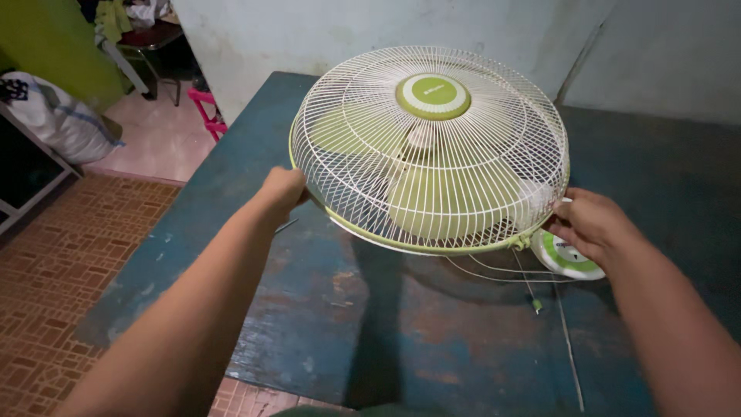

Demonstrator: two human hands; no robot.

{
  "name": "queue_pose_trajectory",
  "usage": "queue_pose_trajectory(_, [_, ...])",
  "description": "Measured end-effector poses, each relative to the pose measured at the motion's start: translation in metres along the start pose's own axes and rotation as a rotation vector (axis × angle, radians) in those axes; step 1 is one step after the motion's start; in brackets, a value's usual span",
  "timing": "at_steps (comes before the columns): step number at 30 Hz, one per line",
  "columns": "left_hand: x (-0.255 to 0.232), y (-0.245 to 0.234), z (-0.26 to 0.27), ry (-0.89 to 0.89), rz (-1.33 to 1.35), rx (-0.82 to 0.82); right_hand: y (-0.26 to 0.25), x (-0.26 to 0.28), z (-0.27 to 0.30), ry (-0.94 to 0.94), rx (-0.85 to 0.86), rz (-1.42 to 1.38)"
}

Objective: The person assembles a table fan by attaching the front grille and securing the central hub cap. They align the grille over the fan blades and press the hub cap into place, then attach the outer ring to complete the assembly.

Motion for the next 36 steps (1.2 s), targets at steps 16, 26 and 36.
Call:
queue_pose_trajectory(16, [0.013,-0.007,0.089,0.067,0.16,0.141,0.024,0.002,0.055,0.018,0.068,-0.048])
queue_pose_trajectory(26, [0.015,-0.002,0.076,0.087,0.166,0.185,0.029,-0.004,0.071,-0.01,-0.116,-0.023])
queue_pose_trajectory(36, [0.025,0.006,0.081,0.074,0.368,0.204,0.036,0.001,0.081,-0.135,-0.174,-0.137])
Point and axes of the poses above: each hand's wrist, its own z-axis away from the middle knuckle, its own y-axis out of the palm, x = y × z, the point moved 4 cm from there along -z, towards the middle knuckle, and after that the axes turned 13 degrees about -y, right-handed, at the moved point
